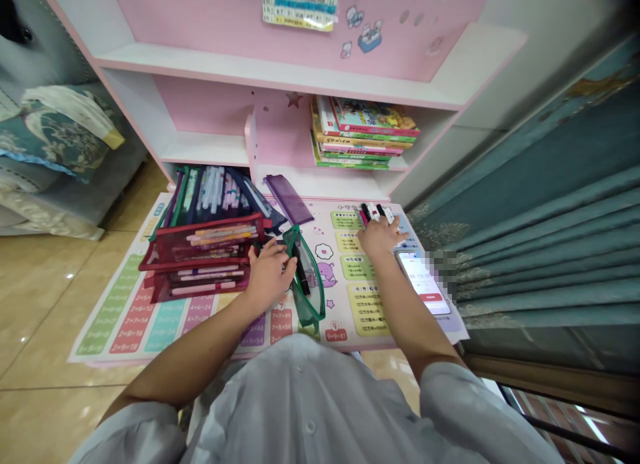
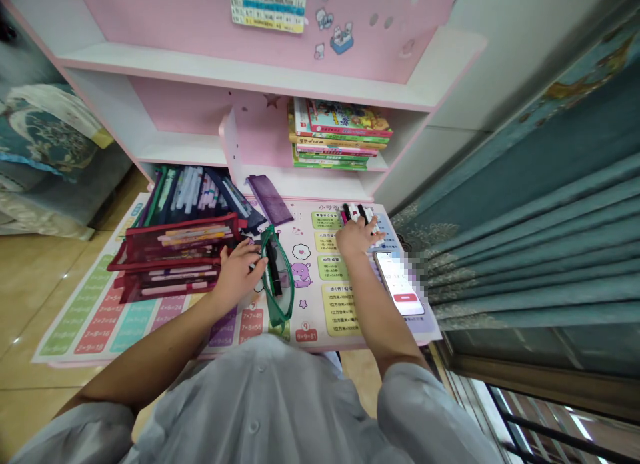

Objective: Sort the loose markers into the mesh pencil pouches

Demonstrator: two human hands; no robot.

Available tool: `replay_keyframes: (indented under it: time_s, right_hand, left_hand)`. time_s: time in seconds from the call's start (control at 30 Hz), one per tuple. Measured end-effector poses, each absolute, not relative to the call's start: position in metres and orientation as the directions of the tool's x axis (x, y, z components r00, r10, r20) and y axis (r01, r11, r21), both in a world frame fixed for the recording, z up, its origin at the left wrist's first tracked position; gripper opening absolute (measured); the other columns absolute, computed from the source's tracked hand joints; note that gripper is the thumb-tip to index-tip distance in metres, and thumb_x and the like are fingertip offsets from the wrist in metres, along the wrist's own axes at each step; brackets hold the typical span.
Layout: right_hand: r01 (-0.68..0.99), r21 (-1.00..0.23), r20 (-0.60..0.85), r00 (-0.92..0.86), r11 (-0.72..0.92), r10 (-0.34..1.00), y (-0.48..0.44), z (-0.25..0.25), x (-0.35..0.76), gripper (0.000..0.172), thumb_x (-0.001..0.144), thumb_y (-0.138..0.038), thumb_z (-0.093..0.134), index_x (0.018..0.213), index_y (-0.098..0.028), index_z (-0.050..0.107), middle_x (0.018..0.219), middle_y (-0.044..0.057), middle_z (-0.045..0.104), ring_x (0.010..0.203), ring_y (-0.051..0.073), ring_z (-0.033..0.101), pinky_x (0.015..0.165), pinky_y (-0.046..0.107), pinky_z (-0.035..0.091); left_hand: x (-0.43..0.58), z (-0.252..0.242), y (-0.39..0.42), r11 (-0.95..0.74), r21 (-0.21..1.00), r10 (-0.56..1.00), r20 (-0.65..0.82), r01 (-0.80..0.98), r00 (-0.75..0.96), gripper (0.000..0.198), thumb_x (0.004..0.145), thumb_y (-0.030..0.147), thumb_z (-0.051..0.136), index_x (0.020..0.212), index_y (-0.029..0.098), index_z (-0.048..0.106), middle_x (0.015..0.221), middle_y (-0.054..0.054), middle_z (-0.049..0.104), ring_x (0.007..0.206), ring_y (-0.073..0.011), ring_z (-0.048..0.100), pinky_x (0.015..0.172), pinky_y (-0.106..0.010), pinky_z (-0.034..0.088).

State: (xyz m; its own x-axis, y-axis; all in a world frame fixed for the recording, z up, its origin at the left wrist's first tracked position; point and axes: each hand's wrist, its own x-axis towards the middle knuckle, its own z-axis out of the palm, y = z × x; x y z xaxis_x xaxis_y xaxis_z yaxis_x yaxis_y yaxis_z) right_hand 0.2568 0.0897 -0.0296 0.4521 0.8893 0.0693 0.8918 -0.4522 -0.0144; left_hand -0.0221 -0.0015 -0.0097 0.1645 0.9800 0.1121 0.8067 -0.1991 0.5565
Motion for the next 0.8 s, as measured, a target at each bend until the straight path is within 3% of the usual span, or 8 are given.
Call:
replay_keyframes:
  time_s: [0.2, 0.33, 0.47, 0.8]
  right_hand:
    - [0.897, 0.033, -0.001, 0.44, -0.44, 0.898, 0.0876, -0.0254, 0.2517, 0.04, 0.087, -0.023, 0.043, 0.116, -0.015, 0.069, 0.151, 0.014, 0.044, 0.148, 0.037, 0.016, 0.111, 0.071, 0.021]
    - [0.892, 0.012, 0.05, 0.451, -0.452, 0.891, 0.0843, -0.0245, 0.2495, 0.045, 0.087, -0.022, 0.044, 0.127, -0.013, 0.063, 0.152, 0.015, 0.042, 0.149, 0.038, 0.013, 0.111, 0.072, 0.02]
    - [0.888, 0.022, 0.054, 0.458, -0.46, 0.887, 0.0834, -0.0245, 0.252, 0.045, 0.086, -0.021, 0.043, 0.123, -0.011, 0.066, 0.154, 0.017, 0.039, 0.15, 0.04, 0.009, 0.111, 0.074, 0.018]
    - [0.895, 0.108, -0.095, 0.443, -0.433, 0.891, 0.0823, -0.0222, 0.2493, 0.046, 0.086, -0.014, 0.04, 0.121, -0.021, 0.069, 0.153, 0.01, 0.043, 0.151, 0.033, 0.015, 0.111, 0.074, 0.02]
  left_hand:
    - [-0.0228, -0.0105, -0.0018, -0.205, 0.556, 0.979, 0.122, 0.805, 0.165, 0.026, 0.092, 0.03, 0.054, 0.072, 0.022, 0.068, 0.123, -0.005, 0.072, 0.137, -0.0297, 0.048, 0.114, -0.07, 0.019]
    - [-0.0227, -0.0097, -0.002, -0.203, 0.555, 0.979, 0.116, 0.807, 0.167, 0.027, 0.092, 0.03, 0.054, 0.072, 0.022, 0.069, 0.123, -0.005, 0.072, 0.137, -0.0302, 0.048, 0.113, -0.069, 0.02]
    - [-0.023, -0.0097, -0.0022, -0.204, 0.555, 0.979, 0.116, 0.807, 0.168, 0.026, 0.092, 0.031, 0.053, 0.072, 0.022, 0.069, 0.124, -0.005, 0.072, 0.137, -0.0293, 0.048, 0.114, -0.068, 0.019]
    - [-0.0227, -0.0109, -0.0016, -0.206, 0.563, 0.979, 0.119, 0.8, 0.168, 0.028, 0.092, 0.032, 0.053, 0.071, 0.021, 0.069, 0.123, -0.005, 0.072, 0.136, -0.0301, 0.049, 0.114, -0.069, 0.019]
